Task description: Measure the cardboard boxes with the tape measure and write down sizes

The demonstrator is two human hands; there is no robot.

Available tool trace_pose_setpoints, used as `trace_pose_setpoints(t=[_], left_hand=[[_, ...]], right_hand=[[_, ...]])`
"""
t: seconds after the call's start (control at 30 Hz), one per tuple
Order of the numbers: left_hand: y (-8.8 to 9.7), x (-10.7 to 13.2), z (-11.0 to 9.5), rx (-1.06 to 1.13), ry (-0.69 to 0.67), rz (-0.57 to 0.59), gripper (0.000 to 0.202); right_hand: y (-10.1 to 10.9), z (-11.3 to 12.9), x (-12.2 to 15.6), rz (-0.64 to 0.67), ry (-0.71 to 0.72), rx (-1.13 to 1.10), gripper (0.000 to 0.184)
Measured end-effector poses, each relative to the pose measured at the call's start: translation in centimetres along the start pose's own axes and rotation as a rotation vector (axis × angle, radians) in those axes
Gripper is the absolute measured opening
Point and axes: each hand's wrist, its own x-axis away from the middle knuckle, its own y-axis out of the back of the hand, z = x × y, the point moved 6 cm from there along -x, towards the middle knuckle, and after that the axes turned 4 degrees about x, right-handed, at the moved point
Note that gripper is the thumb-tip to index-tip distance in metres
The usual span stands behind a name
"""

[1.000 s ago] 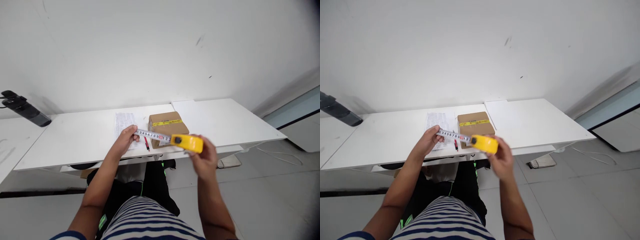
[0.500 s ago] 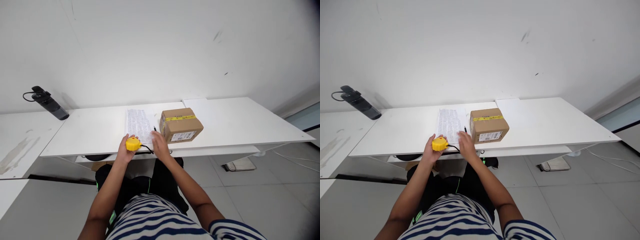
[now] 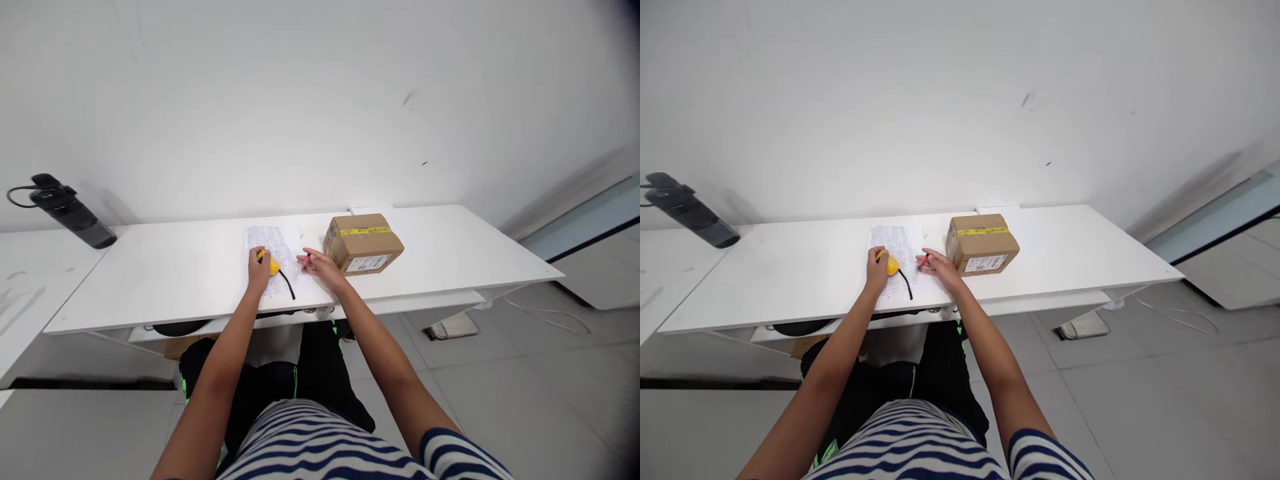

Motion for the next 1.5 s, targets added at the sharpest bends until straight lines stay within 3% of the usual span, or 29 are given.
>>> trace_pose_setpoints(t=[0.07,0.2,0.3,0.53,0.93,1.3,1.5], left_hand=[[0.1,0.2,0.0,-0.014,-0.029,0.013,0.029],[-0.2,0.2,0.2,-0.013,-0.014,0.03,0.027],[-0.3,0.2,0.2,-0.014,-0.014,0.035,0.025],[-0.2,0.3,0.4,-0.01,0.034,0.044,0.026],[-0.4,0.2,0.5,0.058,0.05,0.056,0.02],[-0.5,0.2,0.3,0.058,0.059,0.056,0.02],[-0.6,0.1,0.3,0.081,0.057,0.059,0.019]], right_hand=[[-0.7,-0.2,1.1,-0.003,0.037,-0.108,0.047],[-2.1,0.0,2.8,0.088,0.128,0.112,0.05],[-2.2,-0.2,2.8,0.152,0.078,0.055,0.062],[-1.6,-1.0,2.1,-0.041,-0.037,0.17,0.038],[-2.1,-0.7,2.6,0.061,-0.009,0.213,0.034],[-1.7,-0.9,2.5,-0.001,-0.004,0.222,0.035],[-2.0,-0.8,2.6,0.038,0.018,0.201,0.034]])
